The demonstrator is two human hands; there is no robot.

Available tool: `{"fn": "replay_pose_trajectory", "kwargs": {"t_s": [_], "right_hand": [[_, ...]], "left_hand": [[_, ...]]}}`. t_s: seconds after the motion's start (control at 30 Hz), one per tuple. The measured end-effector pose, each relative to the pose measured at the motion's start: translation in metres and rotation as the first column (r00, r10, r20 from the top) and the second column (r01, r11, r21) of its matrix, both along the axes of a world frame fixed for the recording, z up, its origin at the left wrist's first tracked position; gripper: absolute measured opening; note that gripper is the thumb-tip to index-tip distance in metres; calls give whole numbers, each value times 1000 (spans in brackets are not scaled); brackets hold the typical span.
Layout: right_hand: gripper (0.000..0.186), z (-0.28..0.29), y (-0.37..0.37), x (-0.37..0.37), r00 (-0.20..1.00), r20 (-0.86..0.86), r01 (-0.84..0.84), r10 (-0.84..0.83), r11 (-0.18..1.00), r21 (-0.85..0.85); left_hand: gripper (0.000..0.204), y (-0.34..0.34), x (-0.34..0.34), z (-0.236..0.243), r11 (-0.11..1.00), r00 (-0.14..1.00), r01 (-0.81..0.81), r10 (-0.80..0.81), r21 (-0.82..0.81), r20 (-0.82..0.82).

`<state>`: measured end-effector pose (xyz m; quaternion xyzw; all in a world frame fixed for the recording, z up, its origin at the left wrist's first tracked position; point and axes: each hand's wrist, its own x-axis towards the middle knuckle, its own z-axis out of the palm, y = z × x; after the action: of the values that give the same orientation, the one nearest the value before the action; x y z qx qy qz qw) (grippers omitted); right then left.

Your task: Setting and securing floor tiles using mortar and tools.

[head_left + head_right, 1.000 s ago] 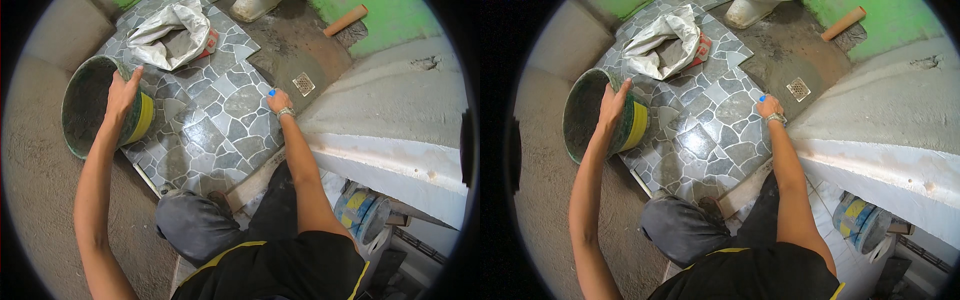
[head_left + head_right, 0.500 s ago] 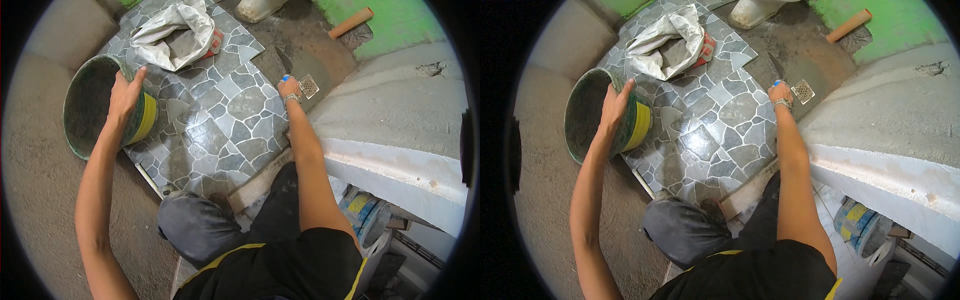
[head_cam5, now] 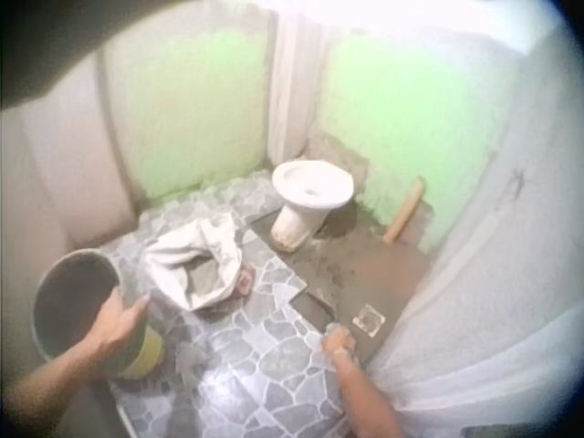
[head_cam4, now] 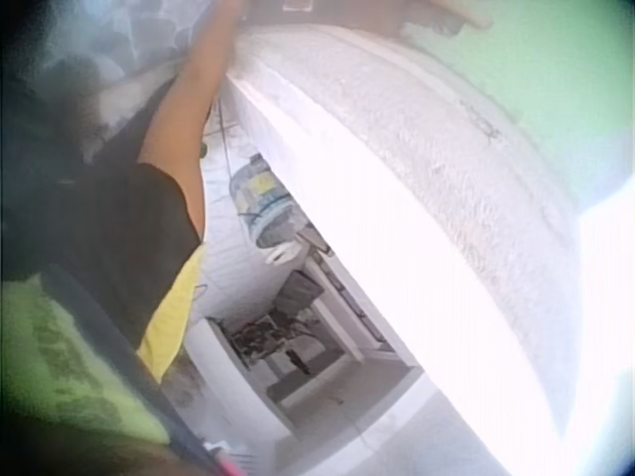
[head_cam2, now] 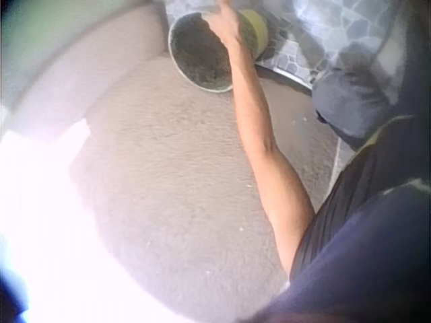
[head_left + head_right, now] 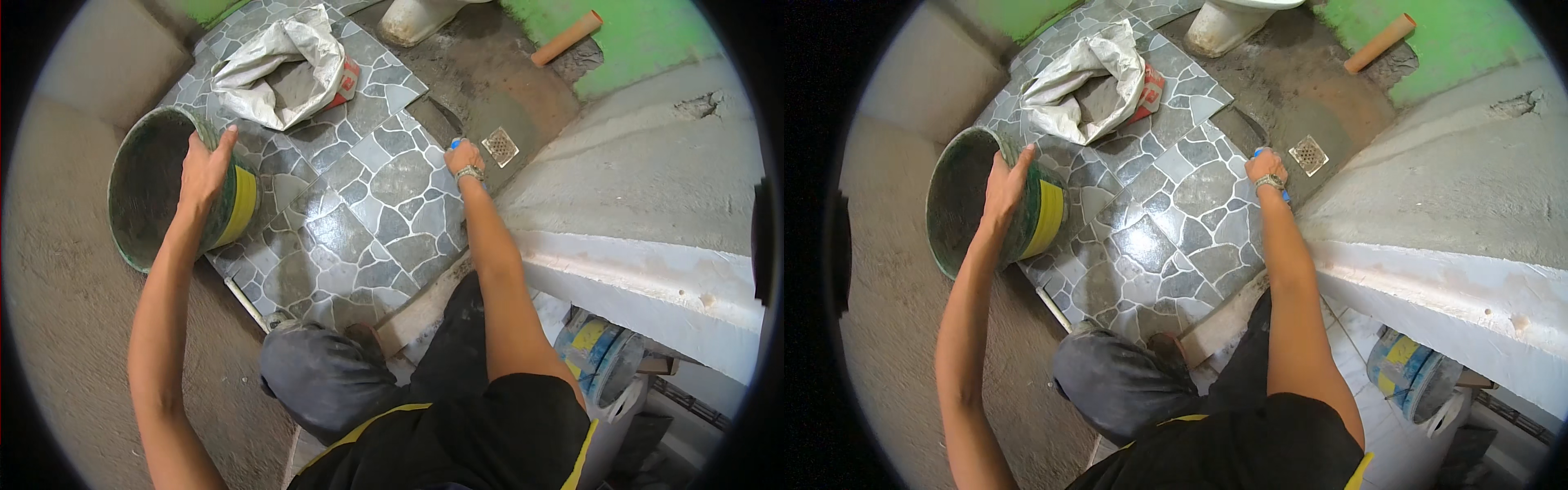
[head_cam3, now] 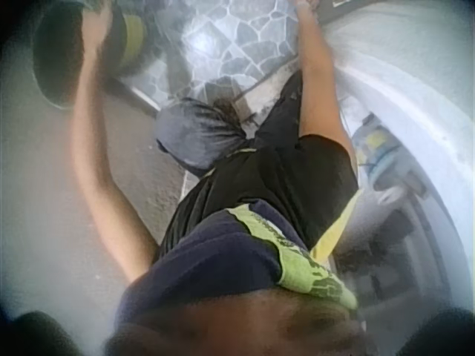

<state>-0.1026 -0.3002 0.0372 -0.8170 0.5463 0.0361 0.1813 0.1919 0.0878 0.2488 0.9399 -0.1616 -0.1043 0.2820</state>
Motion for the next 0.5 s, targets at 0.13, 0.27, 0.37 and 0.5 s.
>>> {"fn": "replay_pose_trajectory", "kwargs": {"t_s": [0.13,0.27,0.37,0.5], "right_hand": [[45,-8,-14,16,990,97,108,-102,992,-57],[54,-27,-17,30,945,270,180,-182,983,31],[54,-44,-7,32,873,341,225,-347,909,350],[49,-68,26,43,398,494,368,-773,628,686]], "left_hand": [[91,1,0,-1,1000,1000,2,-2,-17,4],[89,0,-1,0,997,999,19,-21,-70,-27],[86,-1,-3,1,996,999,28,-31,-80,-45],[82,-1,-5,3,998,999,41,-43,-52,-29]]}}
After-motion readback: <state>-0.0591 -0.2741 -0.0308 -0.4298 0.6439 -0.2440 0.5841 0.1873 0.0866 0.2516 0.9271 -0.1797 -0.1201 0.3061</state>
